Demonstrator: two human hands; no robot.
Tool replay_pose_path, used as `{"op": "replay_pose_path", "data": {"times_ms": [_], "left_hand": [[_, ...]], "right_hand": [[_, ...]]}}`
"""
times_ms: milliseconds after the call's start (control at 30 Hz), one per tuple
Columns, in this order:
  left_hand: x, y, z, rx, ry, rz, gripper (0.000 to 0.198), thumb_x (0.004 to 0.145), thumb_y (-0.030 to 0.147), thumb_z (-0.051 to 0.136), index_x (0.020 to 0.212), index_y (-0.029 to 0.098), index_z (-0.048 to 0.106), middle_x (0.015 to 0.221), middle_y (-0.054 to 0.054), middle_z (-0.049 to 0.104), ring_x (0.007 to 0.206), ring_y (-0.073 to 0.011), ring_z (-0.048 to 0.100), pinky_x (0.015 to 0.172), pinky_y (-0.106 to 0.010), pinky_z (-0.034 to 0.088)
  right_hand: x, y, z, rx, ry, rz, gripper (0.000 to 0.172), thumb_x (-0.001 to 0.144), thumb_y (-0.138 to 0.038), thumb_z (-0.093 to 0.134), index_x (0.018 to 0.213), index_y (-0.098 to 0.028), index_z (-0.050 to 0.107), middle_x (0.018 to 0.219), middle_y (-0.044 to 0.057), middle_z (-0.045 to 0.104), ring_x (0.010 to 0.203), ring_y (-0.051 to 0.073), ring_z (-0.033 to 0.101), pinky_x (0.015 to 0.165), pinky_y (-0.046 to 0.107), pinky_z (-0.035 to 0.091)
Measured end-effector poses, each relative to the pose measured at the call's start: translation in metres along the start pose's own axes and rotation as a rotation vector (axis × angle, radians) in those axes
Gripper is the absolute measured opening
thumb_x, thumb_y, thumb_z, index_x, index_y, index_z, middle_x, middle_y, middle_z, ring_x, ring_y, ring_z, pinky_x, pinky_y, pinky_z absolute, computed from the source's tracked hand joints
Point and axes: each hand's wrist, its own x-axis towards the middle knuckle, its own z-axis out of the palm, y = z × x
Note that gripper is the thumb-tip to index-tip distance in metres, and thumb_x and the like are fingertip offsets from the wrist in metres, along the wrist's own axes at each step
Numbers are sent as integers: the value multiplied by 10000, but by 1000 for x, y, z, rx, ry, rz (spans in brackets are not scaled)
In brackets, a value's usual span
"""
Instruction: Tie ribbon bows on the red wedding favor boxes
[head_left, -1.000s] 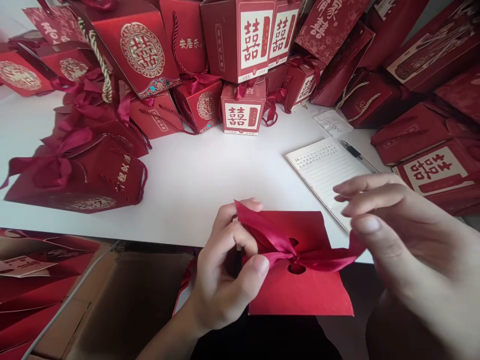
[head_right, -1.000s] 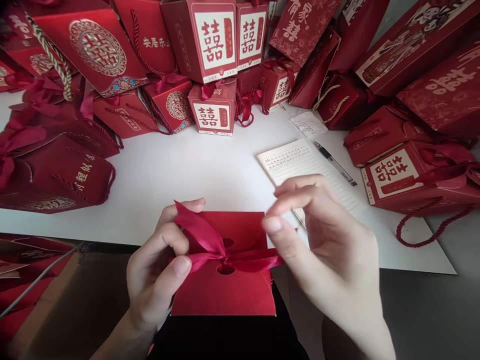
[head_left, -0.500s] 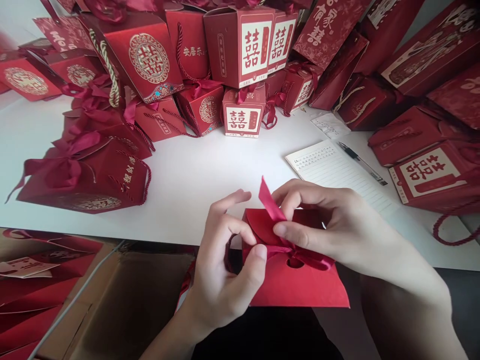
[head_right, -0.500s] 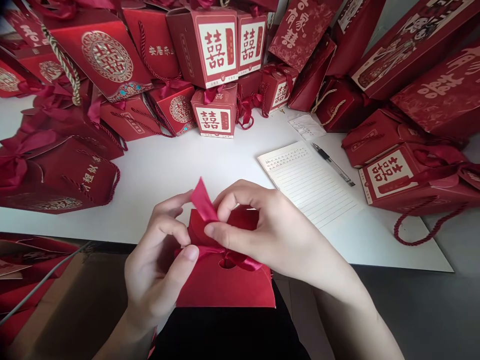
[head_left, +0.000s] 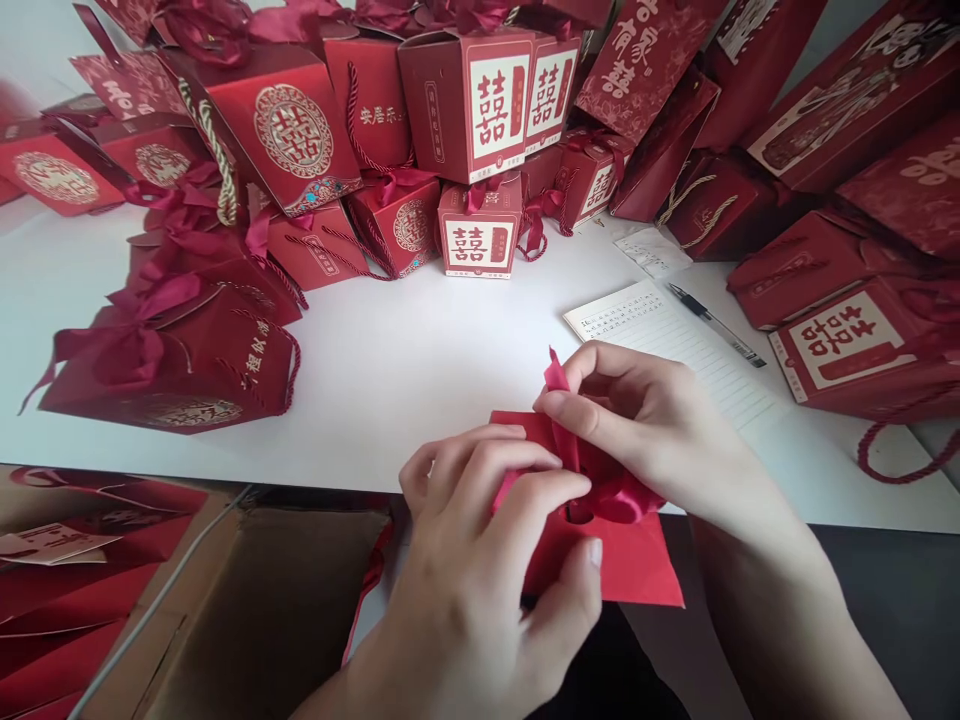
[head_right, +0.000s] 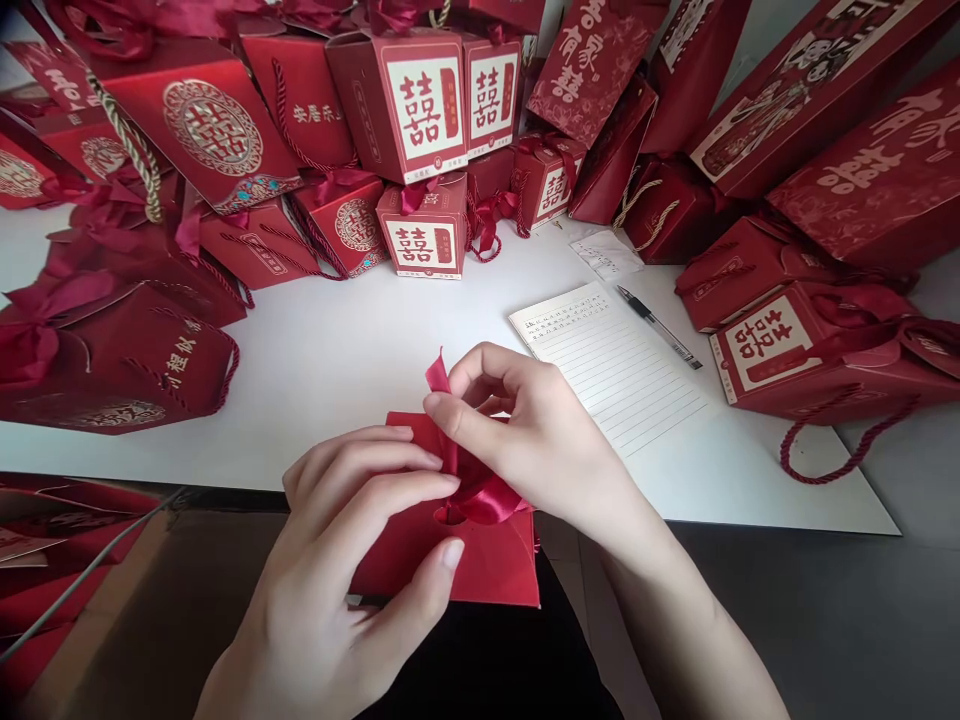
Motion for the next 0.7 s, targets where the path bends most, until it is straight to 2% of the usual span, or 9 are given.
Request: {"op": "replay_pose_path", "data": {"times_ms": [167, 300, 400, 467, 533, 600, 700], "left_hand": [[2, 0, -3, -41, -95, -24, 343, 785, 71, 509, 1082, 209, 611, 1017, -69, 591, 1066, -254, 500, 927, -423, 417], [6, 2, -1, -75, -62, -43, 223, 816, 79, 523, 950, 211, 643, 914, -58, 588, 990, -237, 522, 899, -419, 437], [8, 1, 2, -101, -62, -69, 159, 841, 95, 531, 865, 215, 633, 842, -47, 573, 964, -231, 525, 879, -415, 451], [9, 1, 3, -113, -59, -84, 138, 841, 99, 535, 824, 204, 622, 818, -46, 563, 972, -233, 521, 875, -411, 454], [9, 1, 4, -120, -54, -95, 127, 836, 100, 542, 808, 198, 617, 805, -44, 559, 977, -233, 517, 873, -406, 452], [8, 1, 4, -126, -51, -103, 125, 833, 99, 545, 807, 198, 616, 797, -42, 559, 971, -232, 515, 867, -404, 451], [7, 2, 4, -129, -47, -108, 123, 831, 100, 547, 809, 200, 614, 795, -41, 559, 962, -233, 513, 865, -409, 451]], "right_hand": [[5, -3, -4, -40, 24, -20, 225, 746, -329, 703, 670, -178, 555, 613, -19, 581, 521, 79, 505, 448, 189, 398], [14, 0, -6, -30, -46, 5, 273, 709, -383, 737, 647, -180, 565, 597, -24, 577, 523, 86, 503, 478, 206, 409], [12, 5, -12, -32, 20, -7, 301, 740, -453, 703, 688, -186, 575, 632, -8, 601, 577, 111, 547, 542, 228, 438], [2, 9, -20, -45, 138, -26, 325, 804, -505, 620, 720, -194, 576, 671, 7, 616, 622, 125, 563, 585, 242, 442], [-13, 13, -28, -113, 230, -27, 395, 855, -555, 517, 692, -200, 570, 642, 5, 584, 573, 114, 508, 550, 245, 400], [-31, 16, -34, -224, 217, 23, 477, 878, -588, 441, 627, -198, 553, 568, -5, 506, 506, 105, 416, 496, 256, 336], [-53, 18, -36, -236, 96, 88, 502, 883, -590, 416, 588, -197, 512, 543, -4, 459, 522, 119, 420, 499, 261, 339]]}}
